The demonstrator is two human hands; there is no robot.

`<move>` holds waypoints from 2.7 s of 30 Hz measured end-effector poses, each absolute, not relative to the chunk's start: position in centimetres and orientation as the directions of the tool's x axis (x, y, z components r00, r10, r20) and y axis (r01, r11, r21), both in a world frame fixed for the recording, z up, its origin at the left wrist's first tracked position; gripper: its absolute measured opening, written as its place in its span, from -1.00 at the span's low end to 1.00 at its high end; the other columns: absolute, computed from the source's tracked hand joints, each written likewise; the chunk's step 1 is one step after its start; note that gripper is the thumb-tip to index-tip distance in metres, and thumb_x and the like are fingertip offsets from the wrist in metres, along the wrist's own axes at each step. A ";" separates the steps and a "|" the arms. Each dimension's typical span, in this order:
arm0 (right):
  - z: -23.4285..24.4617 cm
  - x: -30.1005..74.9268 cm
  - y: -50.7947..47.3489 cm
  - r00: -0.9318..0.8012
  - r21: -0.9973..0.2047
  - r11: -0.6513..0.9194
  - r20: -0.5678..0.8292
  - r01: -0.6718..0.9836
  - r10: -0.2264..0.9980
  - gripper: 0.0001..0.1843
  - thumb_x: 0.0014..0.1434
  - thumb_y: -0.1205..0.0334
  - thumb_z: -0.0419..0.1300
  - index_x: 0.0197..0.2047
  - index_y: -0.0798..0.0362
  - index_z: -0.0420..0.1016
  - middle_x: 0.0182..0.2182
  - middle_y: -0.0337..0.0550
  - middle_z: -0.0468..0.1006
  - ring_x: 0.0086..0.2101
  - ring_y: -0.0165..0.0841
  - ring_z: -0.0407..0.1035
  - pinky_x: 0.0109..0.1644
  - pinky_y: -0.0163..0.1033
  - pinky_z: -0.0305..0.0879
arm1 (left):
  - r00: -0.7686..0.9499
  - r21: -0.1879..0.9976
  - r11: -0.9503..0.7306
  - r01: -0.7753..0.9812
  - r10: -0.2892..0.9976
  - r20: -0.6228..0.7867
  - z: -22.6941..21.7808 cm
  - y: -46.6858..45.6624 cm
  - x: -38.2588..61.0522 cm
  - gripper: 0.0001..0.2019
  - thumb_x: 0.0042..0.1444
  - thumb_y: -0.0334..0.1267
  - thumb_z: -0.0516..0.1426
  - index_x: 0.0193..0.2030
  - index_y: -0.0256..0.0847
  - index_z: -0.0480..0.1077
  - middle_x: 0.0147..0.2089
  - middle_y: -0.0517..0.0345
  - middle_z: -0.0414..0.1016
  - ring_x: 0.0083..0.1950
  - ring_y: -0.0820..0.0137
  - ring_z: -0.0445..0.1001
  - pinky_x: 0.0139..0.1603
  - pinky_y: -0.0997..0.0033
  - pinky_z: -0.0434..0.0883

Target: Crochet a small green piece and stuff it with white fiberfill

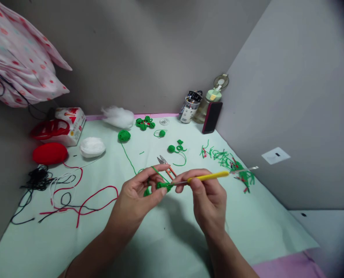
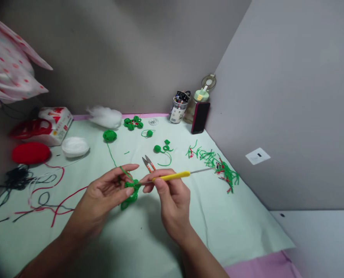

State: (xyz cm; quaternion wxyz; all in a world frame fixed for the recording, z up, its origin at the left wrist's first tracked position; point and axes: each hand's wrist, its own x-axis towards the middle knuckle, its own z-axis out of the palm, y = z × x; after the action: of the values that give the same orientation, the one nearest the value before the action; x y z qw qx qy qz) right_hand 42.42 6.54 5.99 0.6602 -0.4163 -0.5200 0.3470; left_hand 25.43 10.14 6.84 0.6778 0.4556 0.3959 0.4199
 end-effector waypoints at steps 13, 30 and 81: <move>5.5 42.1 5.6 0.021 -0.633 0.539 0.659 0.556 0.752 -0.62 0.32 0.40 0.31 0.10 -0.24 0.66 -0.13 -0.11 0.71 -0.15 -0.18 0.61 -0.11 -0.05 0.59 | 0.375 0.831 0.397 -0.390 0.892 -0.251 7.2 9.6 26.5 -0.44 0.07 -0.17 0.47 0.23 -0.07 0.57 -0.27 0.21 0.47 -0.26 0.42 0.35 -0.15 0.40 0.34; 5.6 42.7 7.7 0.151 -0.909 0.396 0.377 -0.128 0.914 -0.93 0.33 0.20 0.38 -0.17 -0.09 0.74 -0.26 -0.13 0.71 -0.21 -0.27 0.54 -0.17 -0.16 0.48 | 0.469 0.812 0.408 -0.417 0.862 -0.193 7.2 9.8 26.2 -0.54 0.16 -0.21 0.40 0.22 -0.05 0.58 -0.26 0.18 0.42 -0.37 0.48 0.13 -0.42 0.46 0.14; 5.4 41.9 6.5 0.114 -0.722 0.563 0.650 0.403 0.751 -0.70 0.37 0.41 0.27 0.02 -0.15 0.70 -0.20 -0.13 0.69 -0.24 -0.28 0.58 -0.24 -0.18 0.54 | 0.374 0.820 0.387 -0.423 0.898 -0.231 6.8 9.5 26.5 -0.53 0.07 -0.19 0.49 0.15 0.05 0.63 -0.23 0.24 0.47 -0.28 0.52 0.31 -0.23 0.55 0.30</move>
State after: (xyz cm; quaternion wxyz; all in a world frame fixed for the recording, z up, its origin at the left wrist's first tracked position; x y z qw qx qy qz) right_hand 41.87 6.45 5.39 0.5999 -0.4442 -0.6495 0.1452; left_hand 26.49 9.47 6.82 0.7559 0.3402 0.3492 0.4370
